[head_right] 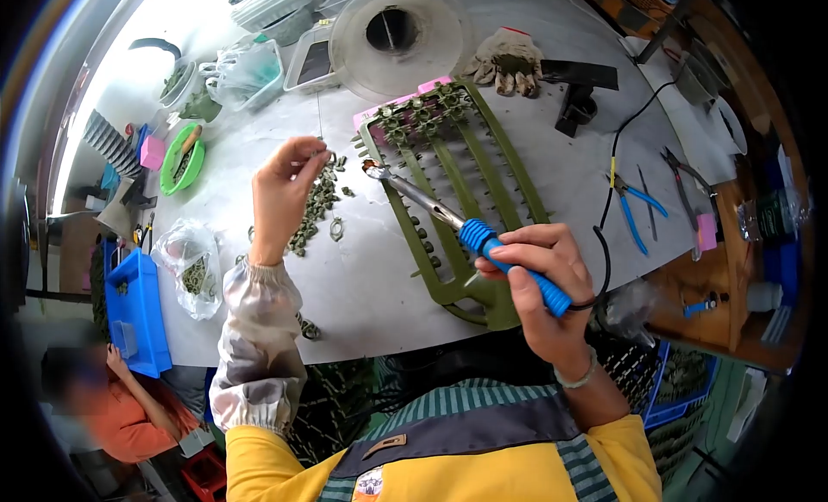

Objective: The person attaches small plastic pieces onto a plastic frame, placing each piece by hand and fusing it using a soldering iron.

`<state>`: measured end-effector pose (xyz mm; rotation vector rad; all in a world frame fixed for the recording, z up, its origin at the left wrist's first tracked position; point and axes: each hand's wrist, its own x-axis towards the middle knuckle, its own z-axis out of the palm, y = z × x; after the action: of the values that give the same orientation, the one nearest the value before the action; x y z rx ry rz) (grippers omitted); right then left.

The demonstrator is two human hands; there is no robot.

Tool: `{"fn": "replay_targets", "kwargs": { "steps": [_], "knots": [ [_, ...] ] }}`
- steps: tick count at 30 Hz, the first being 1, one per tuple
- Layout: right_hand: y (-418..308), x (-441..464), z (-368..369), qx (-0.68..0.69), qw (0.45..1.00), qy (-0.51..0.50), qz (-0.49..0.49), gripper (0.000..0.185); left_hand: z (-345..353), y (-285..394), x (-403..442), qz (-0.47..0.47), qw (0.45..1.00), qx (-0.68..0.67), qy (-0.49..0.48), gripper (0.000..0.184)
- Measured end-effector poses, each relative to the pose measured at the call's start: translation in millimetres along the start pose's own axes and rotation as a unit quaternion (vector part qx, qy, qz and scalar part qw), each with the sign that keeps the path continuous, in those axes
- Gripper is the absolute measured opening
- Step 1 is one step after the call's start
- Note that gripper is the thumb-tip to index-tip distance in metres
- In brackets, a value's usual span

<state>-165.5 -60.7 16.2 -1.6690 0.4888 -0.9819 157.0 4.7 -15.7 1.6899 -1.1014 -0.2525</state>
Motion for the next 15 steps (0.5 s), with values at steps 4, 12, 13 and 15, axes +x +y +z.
{"fn": "replay_targets", "kwargs": {
  "steps": [4, 12, 13, 15],
  "knots": [
    [6.1, 1.5, 9.1, -0.026, 1.0, 0.001, -0.012, 0.017, 11.0, 2.7, 24.2, 0.132, 0.98, 0.151, 0.008, 0.016],
    [19.9, 9.0, 26.2, -0.018, 1.0, 0.011, -0.018, 0.017, 25.7, -2.3, 47.4, 0.218, 0.956, 0.193, -0.026, 0.017],
    [21.6, 9.7, 27.6, -0.02, 1.0, 0.013, -0.02, 0.017, 26.7, -2.3, 49.0, 0.222, 0.954, 0.2, -0.029, 0.017],
    [22.9, 10.7, 29.8, -0.023, 0.999, 0.017, -0.016, 0.017, 28.4, -4.3, 51.7, 0.227, 0.952, 0.201, -0.031, 0.017]
  ]
}}
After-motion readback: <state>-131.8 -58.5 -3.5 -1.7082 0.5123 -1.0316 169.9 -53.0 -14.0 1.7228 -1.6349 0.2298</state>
